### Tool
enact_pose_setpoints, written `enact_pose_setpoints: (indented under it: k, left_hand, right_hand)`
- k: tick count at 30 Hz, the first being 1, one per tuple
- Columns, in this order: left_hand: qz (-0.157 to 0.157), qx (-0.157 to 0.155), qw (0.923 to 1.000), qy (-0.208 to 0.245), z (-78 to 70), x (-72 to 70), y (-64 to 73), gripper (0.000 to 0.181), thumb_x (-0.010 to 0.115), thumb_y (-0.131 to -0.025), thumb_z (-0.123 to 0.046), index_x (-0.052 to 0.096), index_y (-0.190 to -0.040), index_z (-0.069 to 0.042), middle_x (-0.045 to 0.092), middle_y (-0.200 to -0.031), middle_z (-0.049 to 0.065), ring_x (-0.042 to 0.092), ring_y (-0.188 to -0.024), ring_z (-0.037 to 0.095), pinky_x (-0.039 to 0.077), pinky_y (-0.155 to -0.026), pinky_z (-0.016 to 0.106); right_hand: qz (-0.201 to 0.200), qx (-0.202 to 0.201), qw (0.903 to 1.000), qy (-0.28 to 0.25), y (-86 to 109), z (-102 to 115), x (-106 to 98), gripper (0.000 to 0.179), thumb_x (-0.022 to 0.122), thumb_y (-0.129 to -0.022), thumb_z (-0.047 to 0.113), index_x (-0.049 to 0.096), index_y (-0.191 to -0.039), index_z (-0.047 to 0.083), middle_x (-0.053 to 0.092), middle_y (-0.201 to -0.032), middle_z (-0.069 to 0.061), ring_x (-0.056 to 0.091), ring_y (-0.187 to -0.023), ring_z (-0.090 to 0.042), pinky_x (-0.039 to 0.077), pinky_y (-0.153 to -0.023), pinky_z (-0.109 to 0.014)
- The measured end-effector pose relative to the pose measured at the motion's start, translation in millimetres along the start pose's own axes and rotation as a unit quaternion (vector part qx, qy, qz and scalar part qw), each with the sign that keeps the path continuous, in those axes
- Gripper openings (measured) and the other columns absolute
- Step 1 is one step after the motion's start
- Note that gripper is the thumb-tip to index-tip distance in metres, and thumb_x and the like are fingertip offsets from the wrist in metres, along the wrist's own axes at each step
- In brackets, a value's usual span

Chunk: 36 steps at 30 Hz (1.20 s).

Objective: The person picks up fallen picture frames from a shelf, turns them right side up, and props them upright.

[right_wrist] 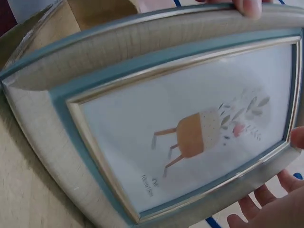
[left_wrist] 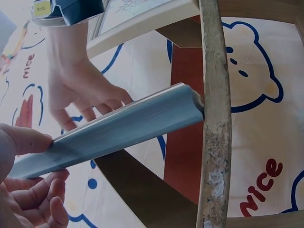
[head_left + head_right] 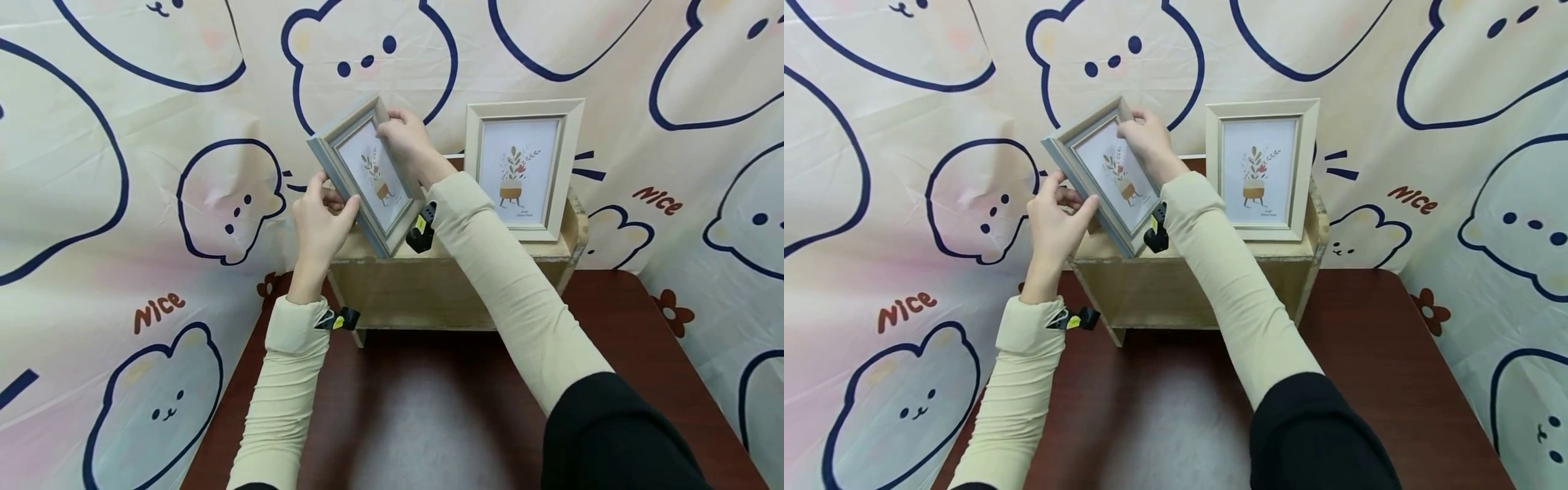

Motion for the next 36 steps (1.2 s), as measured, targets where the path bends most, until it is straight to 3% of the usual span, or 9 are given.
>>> enact_pose_setpoints:
  k: [3,6,10,16,21,27,36]
  left_hand:
    - [-0.002,0.005,1.0000,0.005,0.0,0.3,-1.4,0.040,0.066,-0.079,-0.009,0.053,-0.114,0.006,0.063,-0.072,0.017,0.058,-0.063,0.023,0.046,-0.058,0.030]
    - [-0.005,0.011,0.9999,0.006,0.7,0.1,-2.4,0.040,0.066,-0.078,-0.008,0.054,-0.114,0.007,0.064,-0.071,0.018,0.058,-0.063,0.025,0.047,-0.059,0.032]
    - [-0.002,0.004,0.9999,0.011,2.1,-0.2,-2.9,0.041,0.067,-0.078,-0.008,0.054,-0.114,0.007,0.064,-0.072,0.018,0.059,-0.063,0.024,0.047,-0.059,0.031]
    - [-0.010,-0.023,0.9994,0.024,7.1,-3.9,-4.4,0.038,0.068,-0.078,-0.007,0.054,-0.111,0.008,0.064,-0.076,0.019,0.058,-0.064,0.023,0.043,-0.058,0.019]
    - [-0.017,-0.051,0.9980,0.034,14.4,-7.5,-7.4,0.036,0.068,-0.078,-0.007,0.056,-0.110,0.005,0.064,-0.078,0.016,0.058,-0.066,0.019,0.043,-0.060,0.017]
    - [0.000,-0.073,0.9964,0.043,19.5,-9.8,-12.0,0.035,0.069,-0.079,-0.008,0.058,-0.109,0.004,0.064,-0.082,0.017,0.059,-0.069,0.018,0.047,-0.064,0.020]
    - [0.013,-0.061,0.9972,0.041,22.6,-10.7,-19.9,0.033,0.068,-0.079,-0.005,0.059,-0.109,0.007,0.065,-0.085,0.019,0.061,-0.072,0.023,0.049,-0.066,0.020]
  right_hand:
    - [-0.018,0.000,0.9994,0.031,-1.4,-2.4,-3.3,0.044,0.049,-0.087,0.004,0.046,-0.130,0.013,0.051,-0.121,-0.004,0.048,-0.108,-0.016,0.037,-0.092,-0.030]
    - [-0.041,-0.016,0.9945,0.095,-1.9,-5.8,-5.7,0.042,0.049,-0.089,0.004,0.046,-0.130,0.012,0.052,-0.123,-0.005,0.049,-0.109,-0.017,0.041,-0.090,-0.027]
    - [-0.075,-0.044,0.9771,0.195,-1.9,-10.5,-8.7,0.038,0.051,-0.091,0.009,0.049,-0.128,0.009,0.054,-0.123,-0.007,0.050,-0.108,-0.015,0.042,-0.088,-0.024]
    - [-0.099,-0.069,0.9626,0.243,-0.8,-13.5,-12.7,0.034,0.053,-0.090,0.012,0.052,-0.124,0.006,0.057,-0.119,-0.006,0.051,-0.108,-0.014,0.042,-0.088,-0.022]
    - [-0.117,-0.085,0.9574,0.250,2.0,-13.8,-15.3,0.032,0.057,-0.087,0.012,0.055,-0.119,0.005,0.057,-0.115,-0.007,0.051,-0.105,-0.015,0.042,-0.086,-0.022]
    - [-0.129,-0.092,0.9661,0.204,5.4,-18.6,-18.6,0.031,0.060,-0.086,0.008,0.054,-0.116,0.003,0.057,-0.111,-0.008,0.053,-0.101,-0.015,0.044,-0.080,-0.020]
    - [-0.124,-0.102,0.9713,0.176,11.3,-23.7,-24.0,0.037,0.059,-0.086,0.006,0.047,-0.121,0.003,0.057,-0.113,-0.012,0.053,-0.103,-0.016,0.045,-0.081,-0.022]
Point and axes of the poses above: each hand's wrist, its own y-axis away from the middle knuckle, its own x-axis out of the palm, z = x × y, the point moved 2 cm from there along -y, towards the middle knuckle
